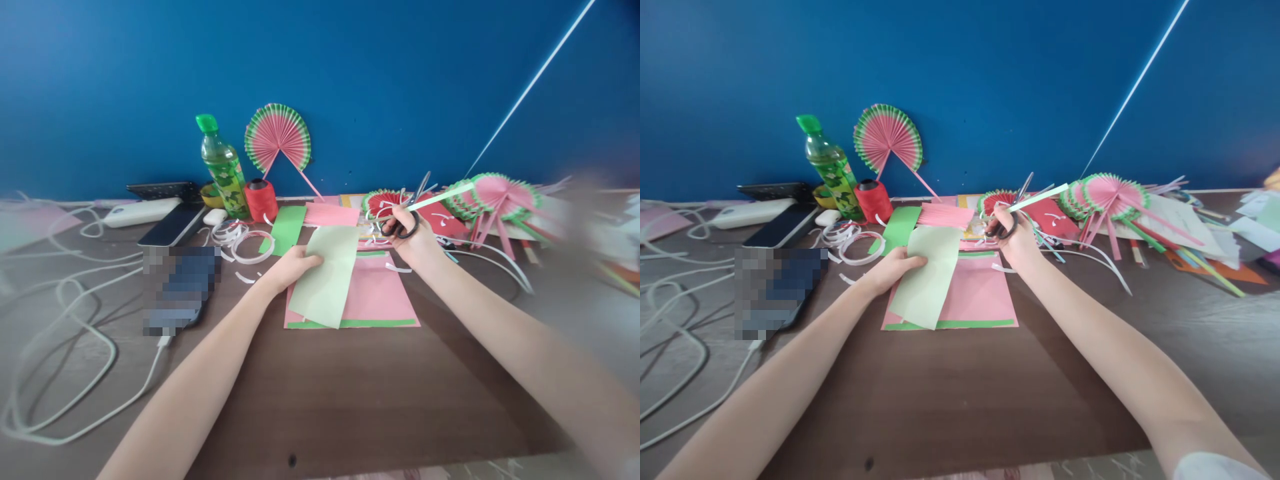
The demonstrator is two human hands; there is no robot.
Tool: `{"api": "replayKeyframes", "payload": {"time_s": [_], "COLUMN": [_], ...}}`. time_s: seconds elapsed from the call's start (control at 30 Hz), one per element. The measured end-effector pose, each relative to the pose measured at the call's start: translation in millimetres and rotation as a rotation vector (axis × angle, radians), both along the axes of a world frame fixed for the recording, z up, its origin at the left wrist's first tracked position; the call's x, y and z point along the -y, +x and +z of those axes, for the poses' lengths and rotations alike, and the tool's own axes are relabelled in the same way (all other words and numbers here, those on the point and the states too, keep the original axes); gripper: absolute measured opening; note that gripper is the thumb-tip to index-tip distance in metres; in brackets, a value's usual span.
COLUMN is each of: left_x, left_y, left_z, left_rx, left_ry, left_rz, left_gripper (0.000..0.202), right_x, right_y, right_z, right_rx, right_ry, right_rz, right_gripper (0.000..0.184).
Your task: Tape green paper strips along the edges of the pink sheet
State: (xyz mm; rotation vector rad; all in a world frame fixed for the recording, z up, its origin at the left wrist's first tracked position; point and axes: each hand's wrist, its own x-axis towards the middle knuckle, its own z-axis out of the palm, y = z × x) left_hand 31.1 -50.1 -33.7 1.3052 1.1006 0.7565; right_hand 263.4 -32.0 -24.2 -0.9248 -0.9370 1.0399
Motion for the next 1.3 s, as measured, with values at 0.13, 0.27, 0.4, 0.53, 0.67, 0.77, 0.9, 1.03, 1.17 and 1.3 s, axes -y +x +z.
{"api": "replayKeyframes", "payload": {"time_s": [0.13,0.27,0.4,0.53,0.67,0.77,0.9,1.03,1.17,1.3], "left_x": [-4.3,-6.1,-4.7,-6.0,-10.4,-12.8,-13.4,-13.6,-13.7,-13.6], "left_y": [-1.5,-0.6,1.9,3.5,2.9,1.3,-0.1,-0.2,-0.6,-1.5], "left_z": [-7.8,-9.3,-3.7,-2.2,-5.7,-7.8,-8.7,-8.5,-7.4,-8.1], "left_rx": [0.068,0.225,0.365,0.474,0.580,0.641,0.644,0.647,0.665,0.699], "left_ry": [-0.032,-0.047,-0.115,-0.126,-0.119,-0.112,-0.120,-0.126,-0.136,-0.123], "left_rz": [0.037,0.121,0.199,0.259,0.337,0.346,0.330,0.336,0.354,0.315], "left_gripper": [0.020,0.020,0.014,0.015,0.018,0.022,0.021,0.025,0.031,0.037], "right_x": [-2.8,-1.8,3.6,8.4,8.4,7.8,7.5,4.7,1.4,3.5], "right_y": [9.6,11.9,8.0,9.4,15.2,20.5,33.6,52.1,58.1,44.6], "right_z": [-2.2,-2.1,4.7,13.9,17.5,15.6,14.4,24.0,35.2,33.6], "right_rx": [-0.001,0.076,0.121,0.474,1.168,1.529,1.746,1.795,1.656,1.569], "right_ry": [-0.032,-0.231,-0.404,-0.411,-0.218,-0.125,-0.061,-0.213,-0.397,-0.174], "right_rz": [-0.029,0.062,0.195,0.173,-0.178,-0.403,-0.503,-0.496,-0.093,-0.074], "right_gripper": [0.034,0.033,0.036,0.042,0.040,0.043,0.046,0.046,0.040,0.055]}}
